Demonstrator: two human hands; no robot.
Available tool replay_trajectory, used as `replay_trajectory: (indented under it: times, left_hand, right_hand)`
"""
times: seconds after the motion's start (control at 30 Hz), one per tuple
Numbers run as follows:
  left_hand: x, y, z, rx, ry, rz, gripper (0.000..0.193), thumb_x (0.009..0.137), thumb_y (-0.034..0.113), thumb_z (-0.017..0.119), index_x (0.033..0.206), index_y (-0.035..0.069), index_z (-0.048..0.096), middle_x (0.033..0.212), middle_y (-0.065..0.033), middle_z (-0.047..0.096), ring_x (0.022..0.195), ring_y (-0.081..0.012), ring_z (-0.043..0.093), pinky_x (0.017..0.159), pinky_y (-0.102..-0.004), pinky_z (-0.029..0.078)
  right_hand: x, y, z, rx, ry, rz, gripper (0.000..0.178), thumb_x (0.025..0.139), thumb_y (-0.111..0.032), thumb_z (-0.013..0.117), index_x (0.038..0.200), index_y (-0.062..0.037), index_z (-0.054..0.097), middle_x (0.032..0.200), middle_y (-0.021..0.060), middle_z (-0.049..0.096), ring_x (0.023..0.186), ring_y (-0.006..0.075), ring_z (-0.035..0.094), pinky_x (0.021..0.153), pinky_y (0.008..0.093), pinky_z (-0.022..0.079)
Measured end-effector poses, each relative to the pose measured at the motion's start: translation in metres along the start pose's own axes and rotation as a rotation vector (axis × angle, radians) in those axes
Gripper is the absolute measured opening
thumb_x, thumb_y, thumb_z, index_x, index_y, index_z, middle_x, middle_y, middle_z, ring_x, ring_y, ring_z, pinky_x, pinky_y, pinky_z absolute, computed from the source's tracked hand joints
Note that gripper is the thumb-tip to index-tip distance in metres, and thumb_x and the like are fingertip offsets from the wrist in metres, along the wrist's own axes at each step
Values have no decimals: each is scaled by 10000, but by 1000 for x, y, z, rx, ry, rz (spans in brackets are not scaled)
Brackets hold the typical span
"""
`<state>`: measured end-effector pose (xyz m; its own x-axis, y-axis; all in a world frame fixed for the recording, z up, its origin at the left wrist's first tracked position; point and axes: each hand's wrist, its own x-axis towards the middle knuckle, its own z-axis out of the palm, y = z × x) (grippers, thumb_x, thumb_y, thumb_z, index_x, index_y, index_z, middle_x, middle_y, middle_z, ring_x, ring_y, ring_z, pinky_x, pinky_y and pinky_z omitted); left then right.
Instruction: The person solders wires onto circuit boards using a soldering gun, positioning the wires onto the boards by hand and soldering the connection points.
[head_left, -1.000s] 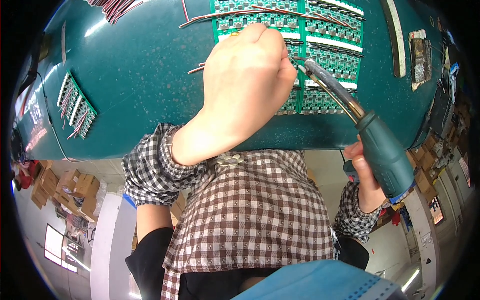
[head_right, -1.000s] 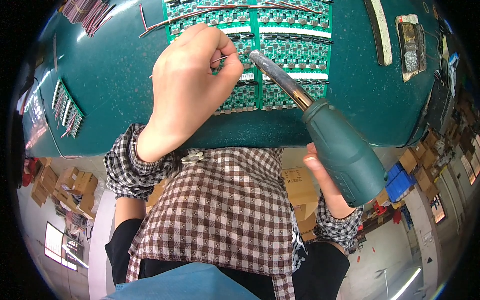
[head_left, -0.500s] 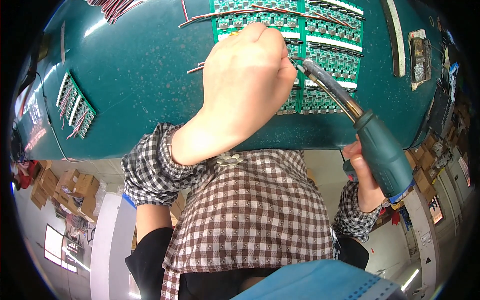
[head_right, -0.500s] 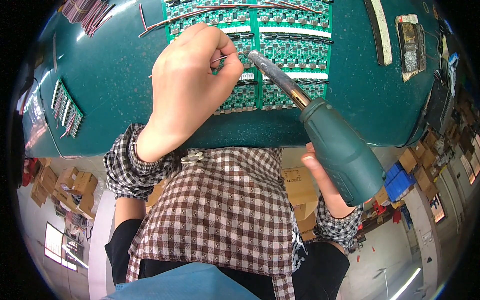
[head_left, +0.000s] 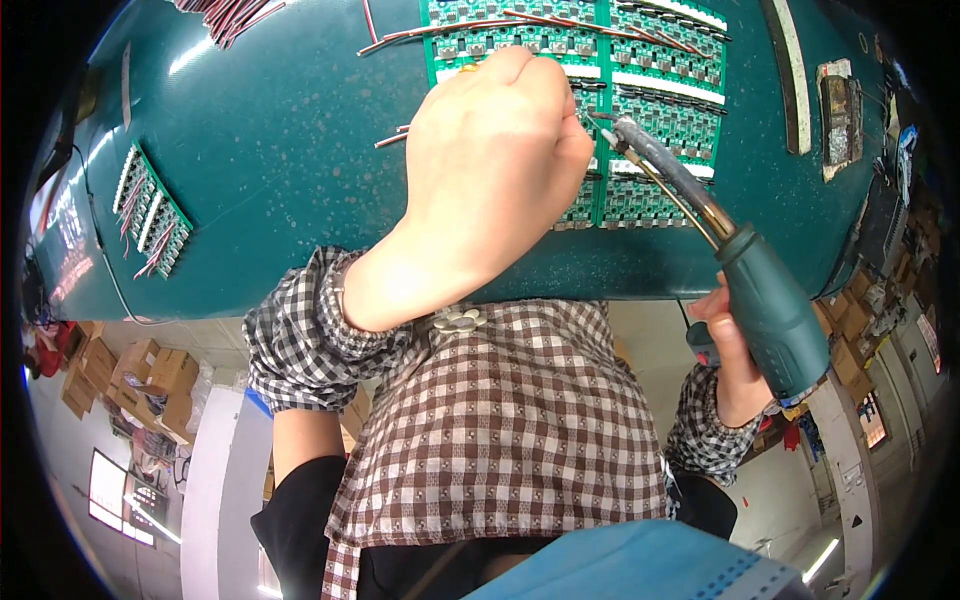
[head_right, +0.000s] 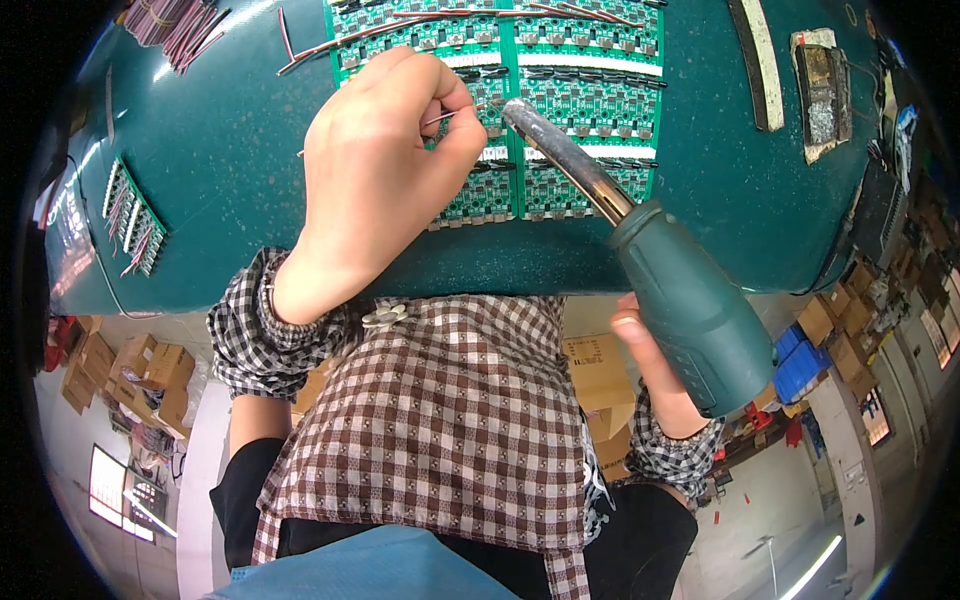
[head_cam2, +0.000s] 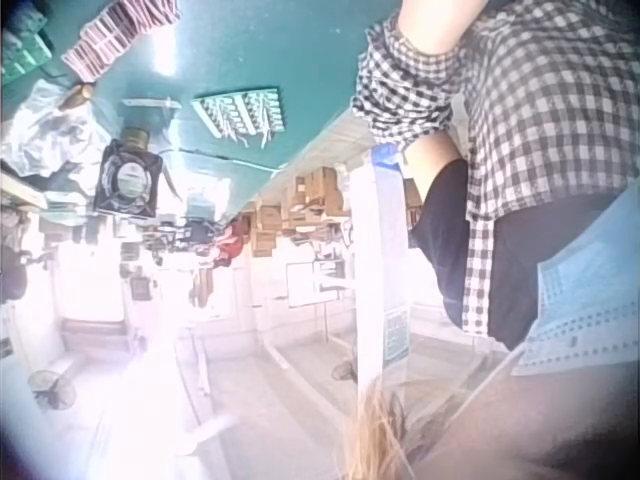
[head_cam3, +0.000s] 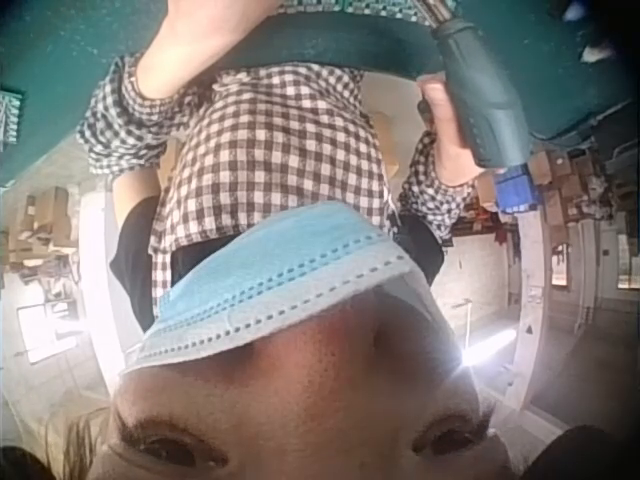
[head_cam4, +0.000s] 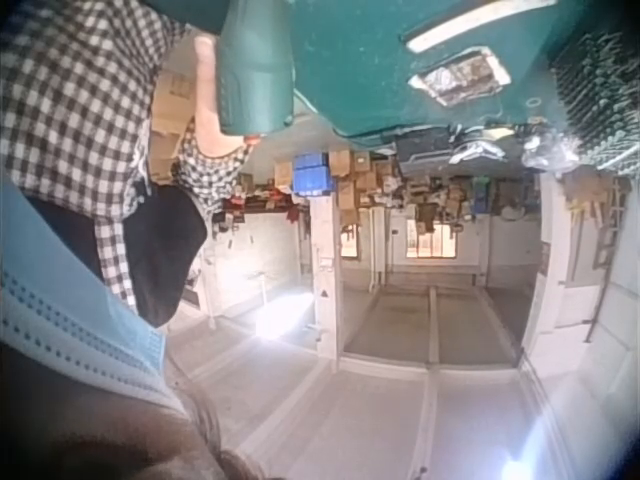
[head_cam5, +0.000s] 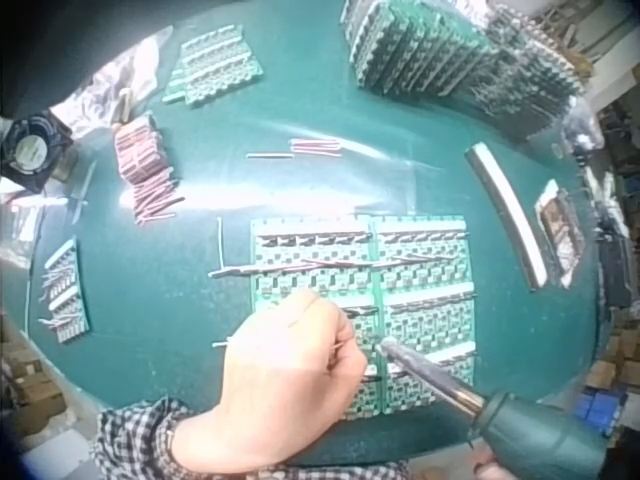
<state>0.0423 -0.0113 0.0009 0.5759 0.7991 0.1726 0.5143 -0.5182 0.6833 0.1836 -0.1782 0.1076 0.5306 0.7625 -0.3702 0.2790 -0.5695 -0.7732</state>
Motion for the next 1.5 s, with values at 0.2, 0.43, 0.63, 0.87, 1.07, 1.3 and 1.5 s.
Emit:
replay_trajectory:
  times: [0.2,0.43,0.63,0.87,1.07,1.3,1.5]
  left_hand:
    - [0,-1,0,0,1,-5,112,655,45,649,683,66,542,616,-31,470,540,-186,493,500,-309,410]
    - [0,0,-1,-3,11,6,118,653,35,655,688,64,546,623,-31,480,558,-191,505,515,-307,421]
    - [-2,0,-1,5,4,-5,123,657,40,660,687,63,543,624,-30,479,578,-194,510,531,-313,424]
    - [-2,2,0,16,14,-17,124,662,44,660,686,72,542,616,-22,470,573,-191,502,528,-319,415]
    - [-3,2,2,9,24,-5,132,660,42,661,690,77,538,613,-19,464,570,-189,499,523,-316,409]
    - [-3,1,2,-6,37,8,143,655,36,665,692,79,534,610,-16,460,562,-184,494,518,-311,404]
    - [-3,2,2,3,32,-3,144,654,34,665,695,78,535,609,-15,459,555,-180,488,512,-309,397]
  right_hand:
    - [0,3,1,42,33,-52,379,764,-75,637,1069,118,522,757,124,581,645,212,576,624,346,502]
    - [-2,-2,4,64,34,18,394,775,-112,646,1070,118,521,784,133,594,684,230,591,636,358,519]
    - [-2,4,2,94,27,29,391,781,-111,638,1074,119,517,789,137,592,699,247,591,648,367,524]
    - [-2,5,2,106,-8,-11,376,776,-68,621,1078,126,508,765,127,578,680,229,574,653,368,492]
    - [-3,4,3,120,10,17,378,768,-56,625,1080,125,511,757,122,573,667,222,569,636,361,494]
    - [-2,6,3,72,11,-21,374,768,-57,628,1079,117,516,761,125,578,660,215,573,638,351,499]
    - [-2,4,3,50,7,-19,371,765,-53,641,1076,110,520,767,123,587,664,214,585,651,355,495]
